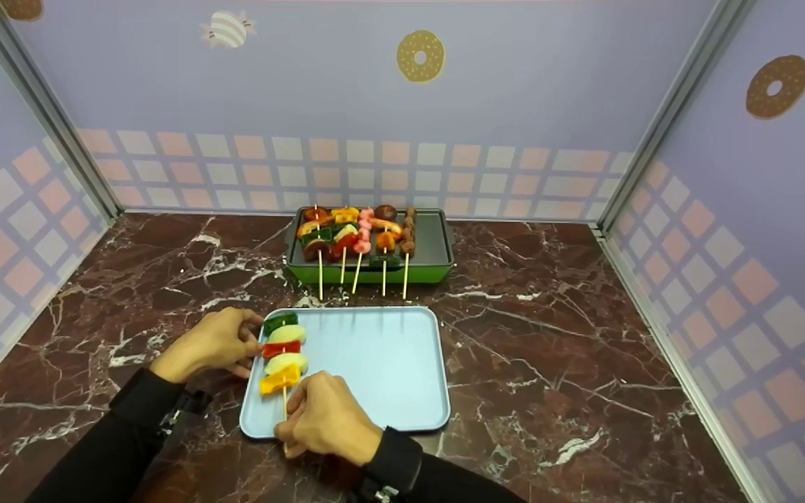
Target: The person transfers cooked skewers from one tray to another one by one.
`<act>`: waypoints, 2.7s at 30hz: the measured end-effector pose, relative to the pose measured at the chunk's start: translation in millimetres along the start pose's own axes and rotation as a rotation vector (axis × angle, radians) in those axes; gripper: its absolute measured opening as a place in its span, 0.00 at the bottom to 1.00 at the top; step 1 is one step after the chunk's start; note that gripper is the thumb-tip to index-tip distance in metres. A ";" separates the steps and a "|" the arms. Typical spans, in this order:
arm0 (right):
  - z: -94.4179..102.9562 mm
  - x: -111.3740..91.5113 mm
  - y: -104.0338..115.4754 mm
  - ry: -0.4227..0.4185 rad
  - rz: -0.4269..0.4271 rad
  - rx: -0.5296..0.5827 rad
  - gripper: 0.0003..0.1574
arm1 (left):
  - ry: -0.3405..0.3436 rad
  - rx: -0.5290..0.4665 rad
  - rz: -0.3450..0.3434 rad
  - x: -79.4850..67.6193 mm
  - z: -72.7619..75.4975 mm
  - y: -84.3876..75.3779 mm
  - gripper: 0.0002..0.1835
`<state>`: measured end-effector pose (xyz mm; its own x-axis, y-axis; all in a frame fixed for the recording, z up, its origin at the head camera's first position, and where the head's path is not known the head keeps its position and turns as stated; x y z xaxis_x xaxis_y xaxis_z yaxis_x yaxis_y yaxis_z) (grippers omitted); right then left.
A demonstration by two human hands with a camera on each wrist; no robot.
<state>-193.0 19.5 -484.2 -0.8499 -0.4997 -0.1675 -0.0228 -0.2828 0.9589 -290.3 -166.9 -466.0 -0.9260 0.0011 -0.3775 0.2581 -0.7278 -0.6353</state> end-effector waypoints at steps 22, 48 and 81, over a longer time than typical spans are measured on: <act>-14.4 7.5 -0.4 0.075 0.019 -0.066 0.12 | 0.041 -0.026 -0.014 0.9 0.1 2.5 0.32; 16.6 5.8 6.8 0.055 0.099 -0.110 0.17 | 0.176 -0.204 -0.007 1.1 -1.2 9.7 0.35; 126.8 6.9 26.8 -0.262 0.202 -0.197 0.16 | 0.155 -0.302 0.018 9.8 -2.5 15.3 0.29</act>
<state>-266.2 112.3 -430.6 -0.9334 -0.3419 0.1087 0.2386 -0.3653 0.8998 -294.7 -176.3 -481.1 -0.8736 0.1118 -0.4736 0.3652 -0.4927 -0.7899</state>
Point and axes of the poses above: each hand's wrist, its own x-axis towards the middle knuckle, its own z-axis out of the back of the hand, y = z × x, the point moved 6 cm from there along x, towards the middle knuckle, and after that the axes turned 6 degrees about z, right-handed, at the moved point
